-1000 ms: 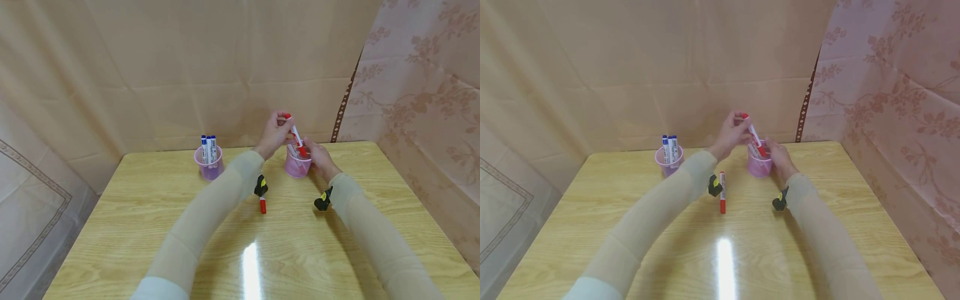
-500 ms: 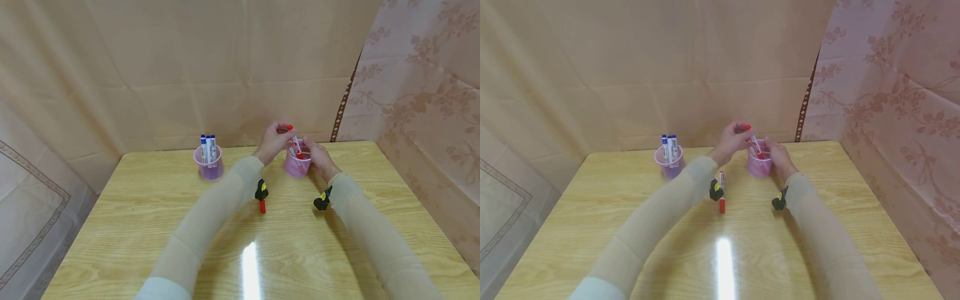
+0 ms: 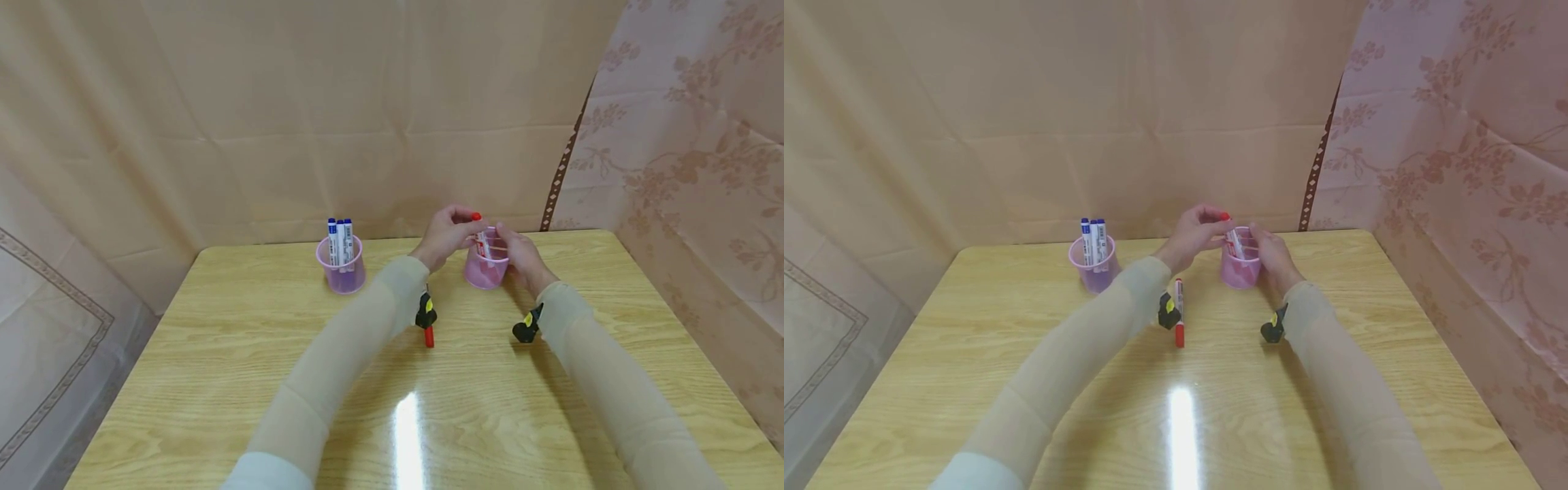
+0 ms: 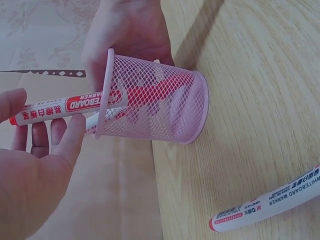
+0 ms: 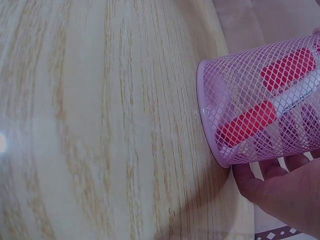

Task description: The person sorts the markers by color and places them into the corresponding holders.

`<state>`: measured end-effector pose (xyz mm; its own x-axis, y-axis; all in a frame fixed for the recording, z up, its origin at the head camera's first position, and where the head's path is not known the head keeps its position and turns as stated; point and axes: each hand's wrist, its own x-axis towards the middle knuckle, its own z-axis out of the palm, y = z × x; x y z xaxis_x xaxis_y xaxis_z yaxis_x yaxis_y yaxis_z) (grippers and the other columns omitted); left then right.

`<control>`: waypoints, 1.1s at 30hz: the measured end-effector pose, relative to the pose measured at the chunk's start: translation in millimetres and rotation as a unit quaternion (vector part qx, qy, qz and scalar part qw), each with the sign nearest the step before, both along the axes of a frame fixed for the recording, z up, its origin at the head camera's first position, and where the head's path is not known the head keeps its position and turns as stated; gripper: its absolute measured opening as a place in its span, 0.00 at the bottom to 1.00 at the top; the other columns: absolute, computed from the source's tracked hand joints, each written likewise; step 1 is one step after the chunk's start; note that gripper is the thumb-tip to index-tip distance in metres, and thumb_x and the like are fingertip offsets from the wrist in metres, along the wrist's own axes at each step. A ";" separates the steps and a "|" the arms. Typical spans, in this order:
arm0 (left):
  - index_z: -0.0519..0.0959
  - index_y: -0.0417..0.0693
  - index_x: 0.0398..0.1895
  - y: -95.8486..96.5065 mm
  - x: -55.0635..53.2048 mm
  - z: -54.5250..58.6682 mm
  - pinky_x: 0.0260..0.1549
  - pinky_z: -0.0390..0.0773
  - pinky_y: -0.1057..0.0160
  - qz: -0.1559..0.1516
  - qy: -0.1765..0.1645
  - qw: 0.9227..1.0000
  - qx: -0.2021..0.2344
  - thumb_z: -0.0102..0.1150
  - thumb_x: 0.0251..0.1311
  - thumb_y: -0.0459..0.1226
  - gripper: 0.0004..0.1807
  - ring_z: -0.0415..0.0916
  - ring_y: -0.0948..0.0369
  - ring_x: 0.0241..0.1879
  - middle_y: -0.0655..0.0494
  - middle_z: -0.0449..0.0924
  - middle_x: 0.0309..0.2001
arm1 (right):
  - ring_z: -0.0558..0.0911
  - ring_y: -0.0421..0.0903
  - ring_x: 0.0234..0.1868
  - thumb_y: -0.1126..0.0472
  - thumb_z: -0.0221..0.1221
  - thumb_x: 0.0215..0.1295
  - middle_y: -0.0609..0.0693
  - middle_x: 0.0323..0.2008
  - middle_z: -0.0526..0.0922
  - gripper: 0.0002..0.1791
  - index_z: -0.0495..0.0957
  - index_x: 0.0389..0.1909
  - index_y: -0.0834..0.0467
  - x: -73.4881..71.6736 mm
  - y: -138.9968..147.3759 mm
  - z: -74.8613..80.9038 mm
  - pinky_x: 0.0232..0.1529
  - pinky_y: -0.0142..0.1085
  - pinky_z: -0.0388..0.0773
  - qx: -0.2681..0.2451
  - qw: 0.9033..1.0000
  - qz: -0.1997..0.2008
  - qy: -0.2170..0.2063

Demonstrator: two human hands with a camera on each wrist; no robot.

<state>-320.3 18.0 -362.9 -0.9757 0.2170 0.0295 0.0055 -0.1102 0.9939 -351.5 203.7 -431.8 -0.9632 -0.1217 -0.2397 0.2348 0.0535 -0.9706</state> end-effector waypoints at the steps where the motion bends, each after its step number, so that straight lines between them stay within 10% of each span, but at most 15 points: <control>1: 0.77 0.37 0.47 0.0 0.0 -0.5 0.52 0.82 0.49 0.001 0.000 1.000 0.000 0.68 0.64 0.31 0.12 0.79 0.57 0.40 0.52 0.77 0.39 | 0.64 0.53 0.69 0.37 0.38 0.80 0.62 0.74 0.59 0.39 0.55 0.79 0.59 0.2 -0.4 0.1 0.73 0.48 0.59 -0.001 1.000 -0.002 0.000; 33: 0.79 0.38 0.57 2.1 -8.1 -9.1 0.47 0.84 0.58 0.024 0.008 0.998 -0.057 0.63 0.68 0.31 0.16 0.79 0.58 0.43 0.52 0.80 0.43 | 0.66 0.55 0.69 0.36 0.38 0.79 0.63 0.74 0.61 0.40 0.58 0.77 0.63 -0.6 -1.3 -1.0 0.74 0.48 0.59 0.000 1.000 -0.002 0.001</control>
<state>-328.4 20.1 -372.1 -0.9847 0.1726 0.0231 0.0240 0.0035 0.9997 -352.0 202.5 -432.8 -0.9642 -0.1176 -0.2379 0.2331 0.0529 -0.9710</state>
